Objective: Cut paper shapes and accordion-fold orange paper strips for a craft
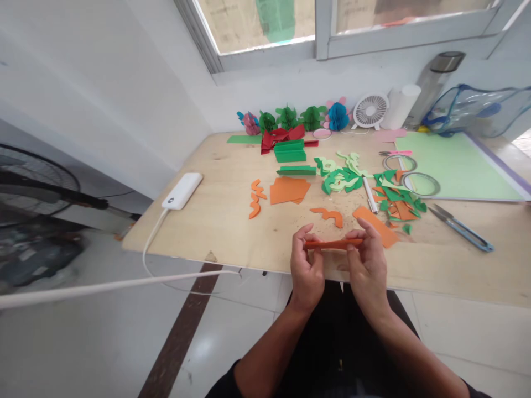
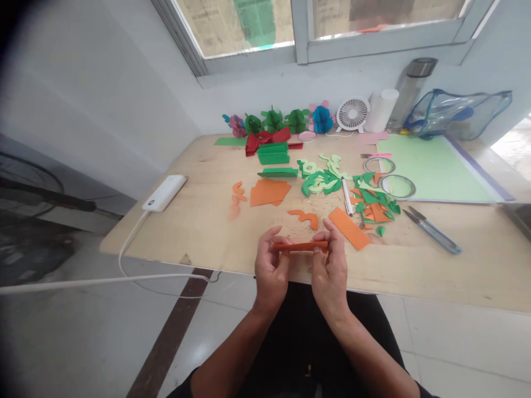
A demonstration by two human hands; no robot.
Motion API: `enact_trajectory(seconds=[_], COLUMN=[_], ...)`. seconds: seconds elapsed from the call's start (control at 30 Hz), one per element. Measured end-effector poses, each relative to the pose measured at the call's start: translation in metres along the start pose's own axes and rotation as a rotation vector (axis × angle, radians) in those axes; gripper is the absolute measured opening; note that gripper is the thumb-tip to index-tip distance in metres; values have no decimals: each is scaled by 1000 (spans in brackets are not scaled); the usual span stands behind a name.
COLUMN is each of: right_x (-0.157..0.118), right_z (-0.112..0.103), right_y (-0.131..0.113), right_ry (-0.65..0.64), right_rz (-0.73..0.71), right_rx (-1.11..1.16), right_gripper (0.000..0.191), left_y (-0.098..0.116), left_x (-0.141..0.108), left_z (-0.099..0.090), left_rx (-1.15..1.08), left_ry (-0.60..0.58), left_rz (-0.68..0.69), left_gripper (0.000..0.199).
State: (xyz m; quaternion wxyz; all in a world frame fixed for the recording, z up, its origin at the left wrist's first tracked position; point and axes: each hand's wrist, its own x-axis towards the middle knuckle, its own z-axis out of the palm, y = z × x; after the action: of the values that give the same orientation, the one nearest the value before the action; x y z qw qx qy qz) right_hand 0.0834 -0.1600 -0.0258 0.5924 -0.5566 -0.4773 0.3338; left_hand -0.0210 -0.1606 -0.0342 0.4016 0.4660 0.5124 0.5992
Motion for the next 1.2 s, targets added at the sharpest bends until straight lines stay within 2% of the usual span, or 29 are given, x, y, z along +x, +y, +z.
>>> enact_trajectory(seconds=[0.47, 0.7, 0.8, 0.9, 1.03, 1.1, 1.2], right_x=[-2, 2, 6, 8, 0, -7, -16], right_z=[-4, -8, -13, -21, -34, -39, -46], right_y=[6, -1, -2, 2, 11, 15, 21], right_ry=[-29, -54, -85, -136, -272, -345, -420], right_rz=[27, 16, -73, -255, -480, -537, -543], right_rx=[-35, -81, -171, -299, -451, -501, -576], right_gripper=[46, 44, 43, 42, 47, 50, 51], left_y=[-5, 1, 2, 0, -6, -9, -12], left_x=[1, 7, 14, 17, 9, 3, -5], left_z=[-1, -4, -11, -20, -33, -38, -44], left_rx=[82, 119, 184, 305, 487, 532, 569], left_ry=[-4, -45, -88, -144, -194, -224, -282], left_rz=[-18, 85, 231, 388, 547, 606, 621], left_gripper=[41, 46, 51, 53, 53, 53, 55])
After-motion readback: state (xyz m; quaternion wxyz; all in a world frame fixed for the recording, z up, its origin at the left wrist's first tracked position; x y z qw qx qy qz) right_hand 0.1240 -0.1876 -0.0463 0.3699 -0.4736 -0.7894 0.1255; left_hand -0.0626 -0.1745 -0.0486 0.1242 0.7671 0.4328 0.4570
